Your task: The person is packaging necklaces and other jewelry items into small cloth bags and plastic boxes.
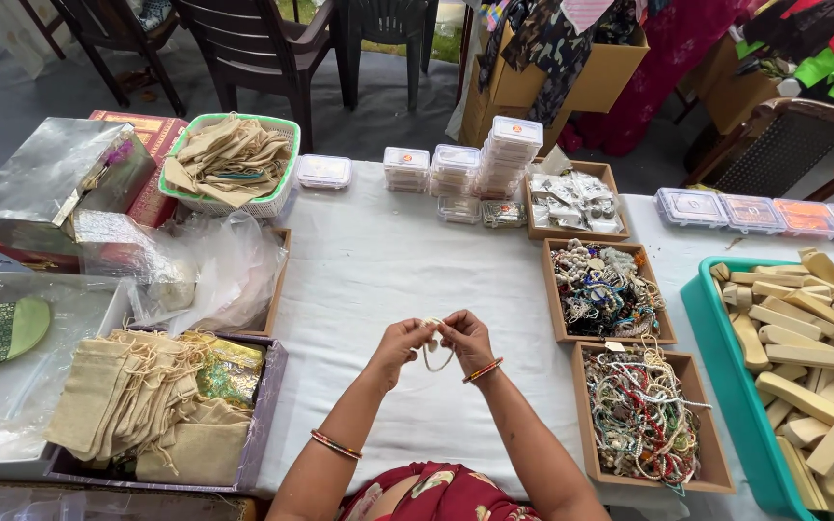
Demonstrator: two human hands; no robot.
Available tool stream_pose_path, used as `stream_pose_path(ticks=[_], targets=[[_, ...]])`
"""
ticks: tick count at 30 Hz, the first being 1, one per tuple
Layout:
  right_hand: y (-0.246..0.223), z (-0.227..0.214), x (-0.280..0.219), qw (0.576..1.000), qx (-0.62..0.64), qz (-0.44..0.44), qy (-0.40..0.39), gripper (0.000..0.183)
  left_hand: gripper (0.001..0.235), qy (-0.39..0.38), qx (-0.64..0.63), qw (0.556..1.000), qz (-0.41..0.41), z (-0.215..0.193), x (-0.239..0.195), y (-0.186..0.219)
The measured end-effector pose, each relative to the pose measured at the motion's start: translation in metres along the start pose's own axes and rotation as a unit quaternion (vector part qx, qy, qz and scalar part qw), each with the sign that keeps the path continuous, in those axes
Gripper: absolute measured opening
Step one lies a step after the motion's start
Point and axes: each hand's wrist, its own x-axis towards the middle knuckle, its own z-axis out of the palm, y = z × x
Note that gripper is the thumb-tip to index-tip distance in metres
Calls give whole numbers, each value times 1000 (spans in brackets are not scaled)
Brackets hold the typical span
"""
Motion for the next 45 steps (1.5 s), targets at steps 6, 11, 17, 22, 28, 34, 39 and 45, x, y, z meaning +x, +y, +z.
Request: stream_pose_path(ticks=[6, 11, 17, 22, 28, 34, 39, 45], targets=[[7, 19, -20, 997, -4, 52, 54, 15, 51, 65, 34, 982, 175, -3, -3, 14], [-3, 22, -10, 992, -118, -16, -39, 13, 30, 125, 427, 881, 159, 2, -20, 23], [-24, 18, 2, 985, -156, -68, -21, 12, 15, 32, 76, 996, 29, -12, 16, -20], [-5, 23, -1, 996, -82, -15, 15, 14, 15, -10, -265, 964, 23, -2, -1, 11], [-20, 47, -8, 970, -238, -40, 11, 15, 40, 120, 84, 978, 149, 1, 2, 1], [-56, 52, -2, 873, -438, -207, -66, 14, 22, 102, 279, 954, 44, 7, -19, 25], [-79, 60, -4, 965, -240, 15, -108, 41, 18, 3, 31, 997, 74, -16, 23, -26], [-32, 28, 5, 977, -137, 20, -164, 38, 23, 156, 281, 924, 204, -8, 7, -10]])
